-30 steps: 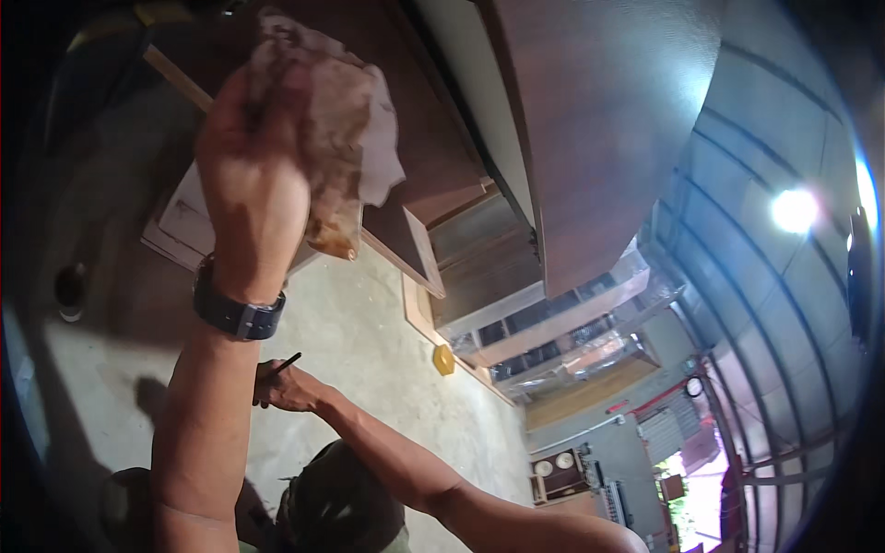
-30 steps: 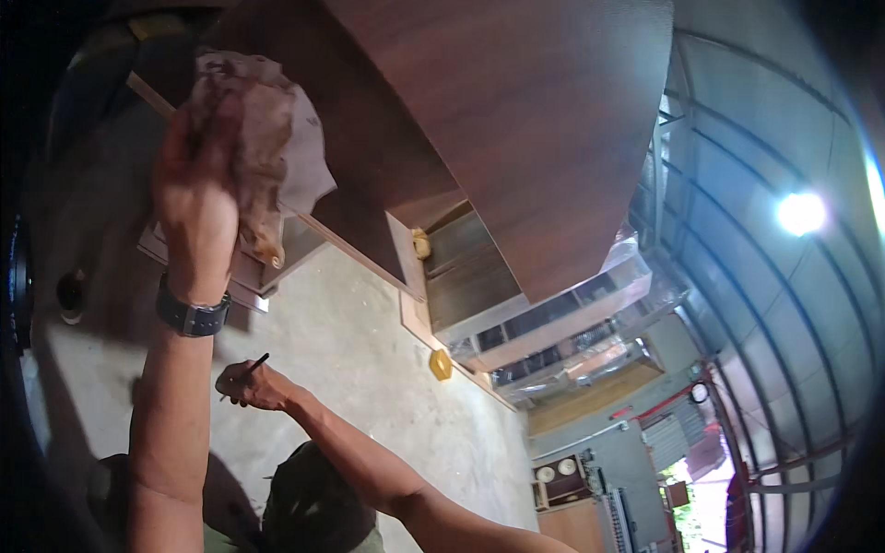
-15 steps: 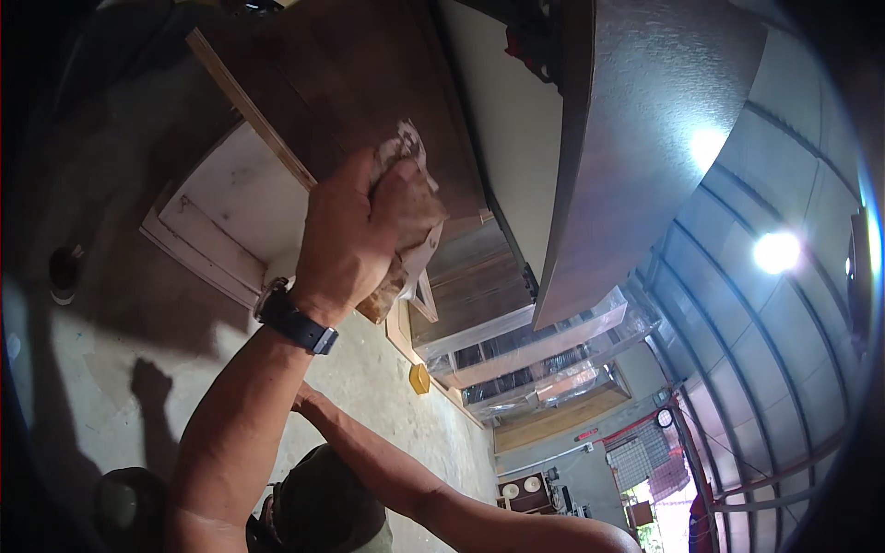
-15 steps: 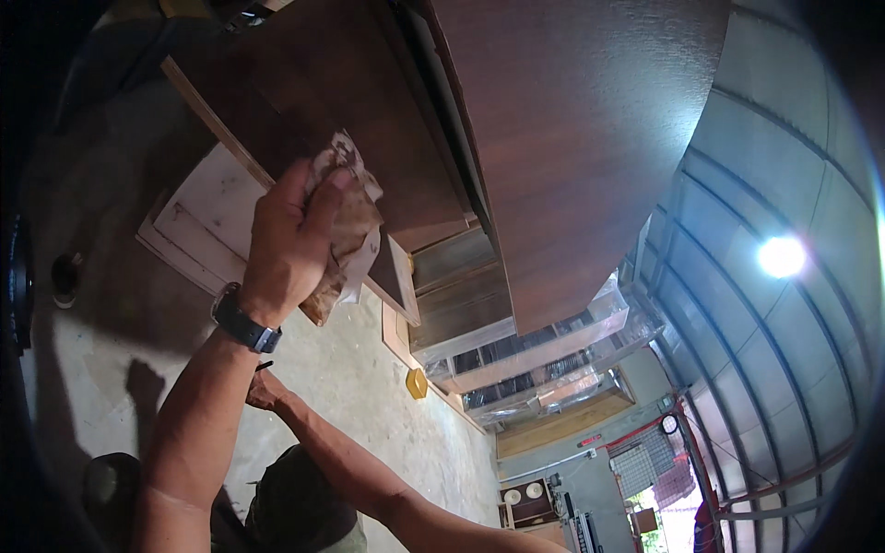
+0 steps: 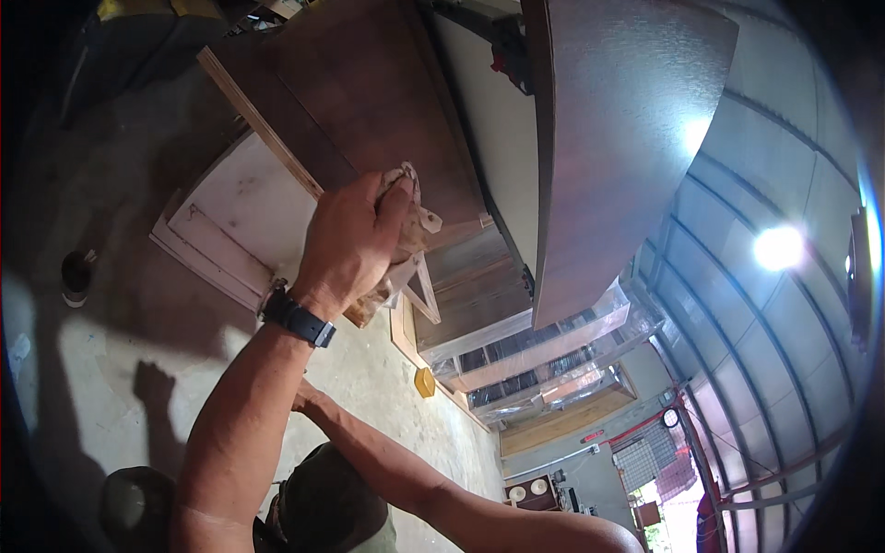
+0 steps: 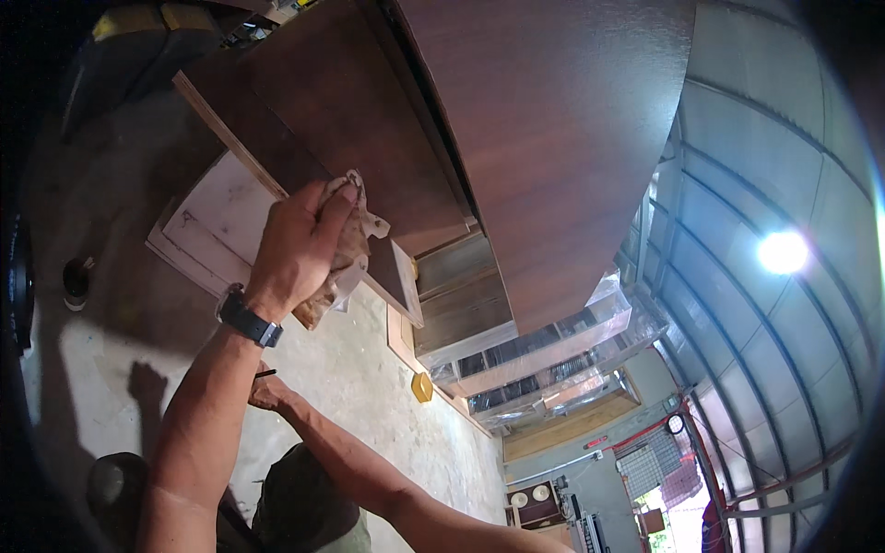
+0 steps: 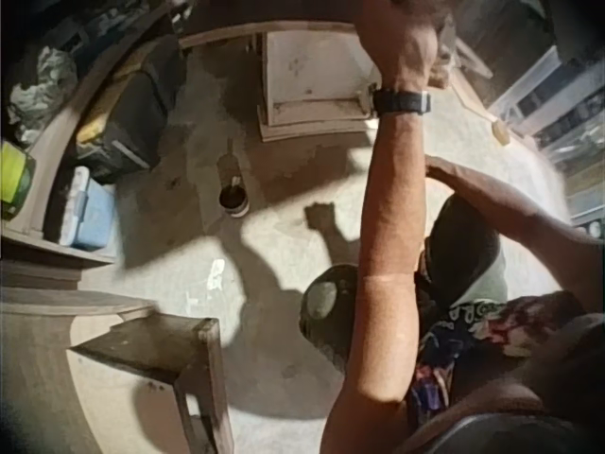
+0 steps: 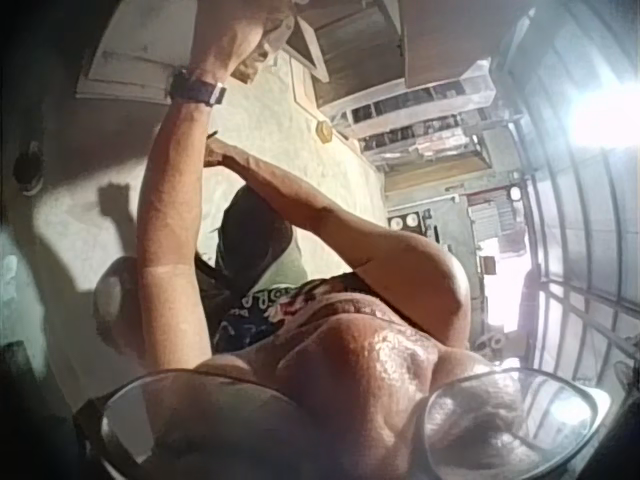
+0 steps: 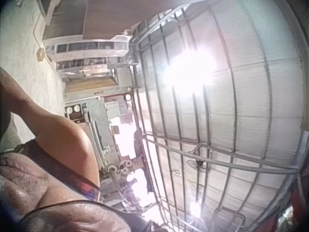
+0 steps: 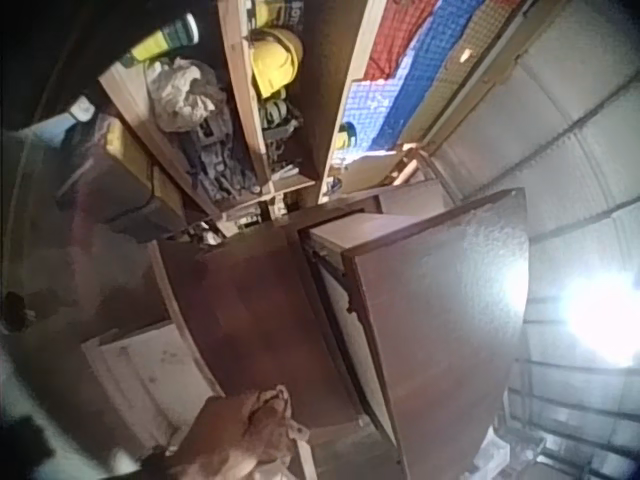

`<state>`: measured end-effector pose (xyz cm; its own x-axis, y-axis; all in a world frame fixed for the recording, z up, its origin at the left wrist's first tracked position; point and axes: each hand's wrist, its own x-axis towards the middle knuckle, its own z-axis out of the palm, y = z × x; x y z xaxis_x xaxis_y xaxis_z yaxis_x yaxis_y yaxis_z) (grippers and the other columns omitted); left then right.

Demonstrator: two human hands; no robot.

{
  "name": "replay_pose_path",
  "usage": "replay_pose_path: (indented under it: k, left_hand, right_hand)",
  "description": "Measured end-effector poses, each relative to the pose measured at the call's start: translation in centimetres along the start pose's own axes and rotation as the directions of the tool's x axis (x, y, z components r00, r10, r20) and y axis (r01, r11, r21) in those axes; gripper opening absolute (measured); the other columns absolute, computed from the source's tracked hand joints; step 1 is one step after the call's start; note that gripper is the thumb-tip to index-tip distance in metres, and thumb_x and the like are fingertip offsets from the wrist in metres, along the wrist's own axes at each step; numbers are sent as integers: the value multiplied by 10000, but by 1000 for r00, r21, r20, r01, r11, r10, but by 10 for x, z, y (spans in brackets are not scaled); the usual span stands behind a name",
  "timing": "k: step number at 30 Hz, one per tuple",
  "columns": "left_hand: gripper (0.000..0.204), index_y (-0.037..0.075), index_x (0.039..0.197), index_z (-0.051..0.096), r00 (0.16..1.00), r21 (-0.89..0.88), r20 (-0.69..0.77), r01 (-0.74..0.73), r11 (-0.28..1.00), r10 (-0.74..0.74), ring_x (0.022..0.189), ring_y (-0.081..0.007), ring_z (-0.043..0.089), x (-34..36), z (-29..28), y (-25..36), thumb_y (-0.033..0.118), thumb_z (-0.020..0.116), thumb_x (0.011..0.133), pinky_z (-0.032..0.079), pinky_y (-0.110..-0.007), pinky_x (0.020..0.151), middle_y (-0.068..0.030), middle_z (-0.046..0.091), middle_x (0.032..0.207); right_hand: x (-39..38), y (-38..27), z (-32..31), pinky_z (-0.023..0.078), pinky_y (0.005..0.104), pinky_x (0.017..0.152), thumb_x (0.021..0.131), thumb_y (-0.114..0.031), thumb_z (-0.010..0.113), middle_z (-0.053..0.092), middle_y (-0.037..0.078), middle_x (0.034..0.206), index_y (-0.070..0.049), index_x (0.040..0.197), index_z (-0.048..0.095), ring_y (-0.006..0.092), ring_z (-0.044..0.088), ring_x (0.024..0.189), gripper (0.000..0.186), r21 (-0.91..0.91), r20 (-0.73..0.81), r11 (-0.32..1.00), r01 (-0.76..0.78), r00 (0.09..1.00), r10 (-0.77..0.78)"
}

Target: The person stains the edge of a wooden cabinet component using a small brush and then wipes the surface with a cloth.

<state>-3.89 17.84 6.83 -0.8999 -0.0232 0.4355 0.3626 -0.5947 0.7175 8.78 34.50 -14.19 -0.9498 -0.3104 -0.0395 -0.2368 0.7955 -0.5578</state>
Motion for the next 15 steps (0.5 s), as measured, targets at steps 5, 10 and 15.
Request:
replay_pose_path:
  k: [5,10,15]
  left_hand:
    - [386,-13,955,680,999,-28,8,-44,999,44,699,-168,592,4,-10,0,359,649,1055,474,-356,667,-103,689,784]
    - [431,-15,867,703,984,110,167,45,993,-63,641,-160,595,9,-21,17,386,687,1022,464,-337,654,-90,668,696]
    - [382,-19,943,716,931,423,351,-64,904,-99,766,-327,687,10,-21,9,355,662,1001,509,-425,733,-195,712,833]
  right_hand:
    - [-1,-13,-11,558,472,818,897,-185,703,742,208,1010,-1,1142,669,358,716,895,308,14,-40,999,-48,998,48]
    - [-6,-31,-25,564,428,759,889,-173,724,743,163,909,-14,1012,652,306,716,812,213,40,-26,975,-219,975,220]
    - [-7,-60,-48,571,391,780,913,-226,745,748,130,903,-3,984,676,244,725,849,244,-21,101,940,-341,935,341]
